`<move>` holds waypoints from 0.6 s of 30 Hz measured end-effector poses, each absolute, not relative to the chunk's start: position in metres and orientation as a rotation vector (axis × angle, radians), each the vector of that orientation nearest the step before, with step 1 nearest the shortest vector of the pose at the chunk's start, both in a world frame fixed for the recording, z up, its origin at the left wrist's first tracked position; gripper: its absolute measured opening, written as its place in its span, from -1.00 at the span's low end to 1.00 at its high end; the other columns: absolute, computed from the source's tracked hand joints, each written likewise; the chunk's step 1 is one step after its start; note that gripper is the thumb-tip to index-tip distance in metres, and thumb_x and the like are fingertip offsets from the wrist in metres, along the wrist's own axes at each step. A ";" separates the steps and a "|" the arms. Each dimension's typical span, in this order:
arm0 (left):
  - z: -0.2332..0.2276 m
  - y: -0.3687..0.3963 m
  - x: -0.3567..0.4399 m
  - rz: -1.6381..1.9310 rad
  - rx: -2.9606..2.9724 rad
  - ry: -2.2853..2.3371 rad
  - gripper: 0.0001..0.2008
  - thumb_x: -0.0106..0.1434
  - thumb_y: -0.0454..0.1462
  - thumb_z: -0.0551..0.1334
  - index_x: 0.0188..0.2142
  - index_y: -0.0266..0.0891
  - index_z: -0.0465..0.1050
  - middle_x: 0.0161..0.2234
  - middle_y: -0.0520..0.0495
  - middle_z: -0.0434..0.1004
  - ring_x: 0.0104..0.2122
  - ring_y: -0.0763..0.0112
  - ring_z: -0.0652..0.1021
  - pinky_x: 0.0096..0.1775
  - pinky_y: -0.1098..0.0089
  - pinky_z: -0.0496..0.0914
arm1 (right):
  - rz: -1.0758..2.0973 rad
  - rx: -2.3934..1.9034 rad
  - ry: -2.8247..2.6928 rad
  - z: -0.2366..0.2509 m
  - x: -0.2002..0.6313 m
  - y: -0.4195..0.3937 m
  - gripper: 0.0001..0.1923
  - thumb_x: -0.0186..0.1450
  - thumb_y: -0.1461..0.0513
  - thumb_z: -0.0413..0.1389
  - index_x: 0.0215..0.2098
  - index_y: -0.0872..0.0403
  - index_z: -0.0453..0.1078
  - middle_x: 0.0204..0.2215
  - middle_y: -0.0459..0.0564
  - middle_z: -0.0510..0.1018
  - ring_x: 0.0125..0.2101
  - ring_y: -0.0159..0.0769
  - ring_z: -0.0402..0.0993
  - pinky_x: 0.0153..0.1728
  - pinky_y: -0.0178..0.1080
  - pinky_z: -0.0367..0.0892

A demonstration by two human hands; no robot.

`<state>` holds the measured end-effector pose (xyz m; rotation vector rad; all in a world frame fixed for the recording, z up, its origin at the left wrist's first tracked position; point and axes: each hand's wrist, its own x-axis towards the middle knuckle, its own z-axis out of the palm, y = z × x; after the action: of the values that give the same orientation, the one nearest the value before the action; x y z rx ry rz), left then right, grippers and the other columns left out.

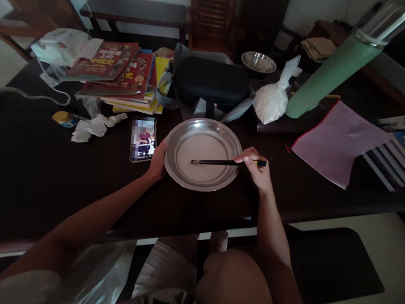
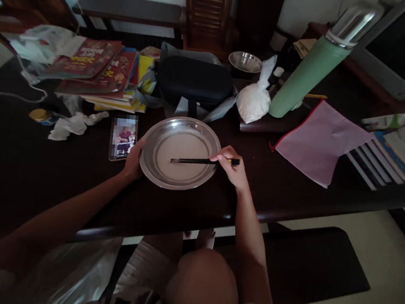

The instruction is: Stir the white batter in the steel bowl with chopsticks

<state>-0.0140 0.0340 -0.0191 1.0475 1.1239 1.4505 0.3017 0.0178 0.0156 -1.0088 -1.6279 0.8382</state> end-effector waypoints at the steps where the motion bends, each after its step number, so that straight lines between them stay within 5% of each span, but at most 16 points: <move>1: -0.020 0.034 -0.013 1.457 1.028 1.135 -0.71 0.21 -0.01 0.33 -0.29 -0.18 0.56 -0.15 -0.13 0.70 0.00 0.05 0.60 0.02 0.20 0.51 | 0.822 -1.011 -1.628 0.015 0.301 0.018 -0.65 0.39 -0.07 0.16 -0.39 -0.10 0.65 -0.42 -0.04 0.67 -0.25 -0.15 0.57 -0.14 -0.06 0.45; 7: -0.022 0.032 -0.010 1.457 0.945 1.130 -0.73 0.21 -0.02 0.32 -0.31 -0.18 0.52 -0.27 -0.09 0.66 -0.01 0.06 0.60 0.02 0.21 0.50 | 0.740 -1.019 -1.414 0.013 0.303 0.017 -0.59 0.40 -0.07 0.14 -0.50 -0.10 0.61 -0.51 -0.05 0.60 -0.37 -0.18 0.52 -0.23 -0.07 0.43; 12: -0.025 0.032 -0.011 1.485 0.931 1.118 -0.74 0.20 -0.02 0.31 -0.33 -0.15 0.52 -0.32 -0.05 0.64 -0.02 0.08 0.60 0.03 0.22 0.51 | 0.740 -1.018 -1.610 0.015 0.302 0.017 -0.64 0.40 -0.06 0.15 -0.41 -0.10 0.64 -0.45 -0.04 0.66 -0.26 -0.15 0.54 -0.15 -0.05 0.43; 18: -0.031 0.032 -0.014 1.480 0.985 1.148 -0.74 0.23 0.01 0.32 -0.32 -0.11 0.55 -0.24 -0.06 0.68 -0.03 0.06 0.60 0.03 0.18 0.53 | 0.680 -1.010 -1.437 0.014 0.306 0.017 -0.56 0.42 -0.06 0.11 -0.51 -0.09 0.61 -0.52 -0.07 0.61 -0.38 -0.20 0.53 -0.25 -0.08 0.42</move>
<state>-0.0140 0.0319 -0.0313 0.9855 1.1476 1.4796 0.3058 0.0166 0.0144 -1.0101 -1.4373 0.6802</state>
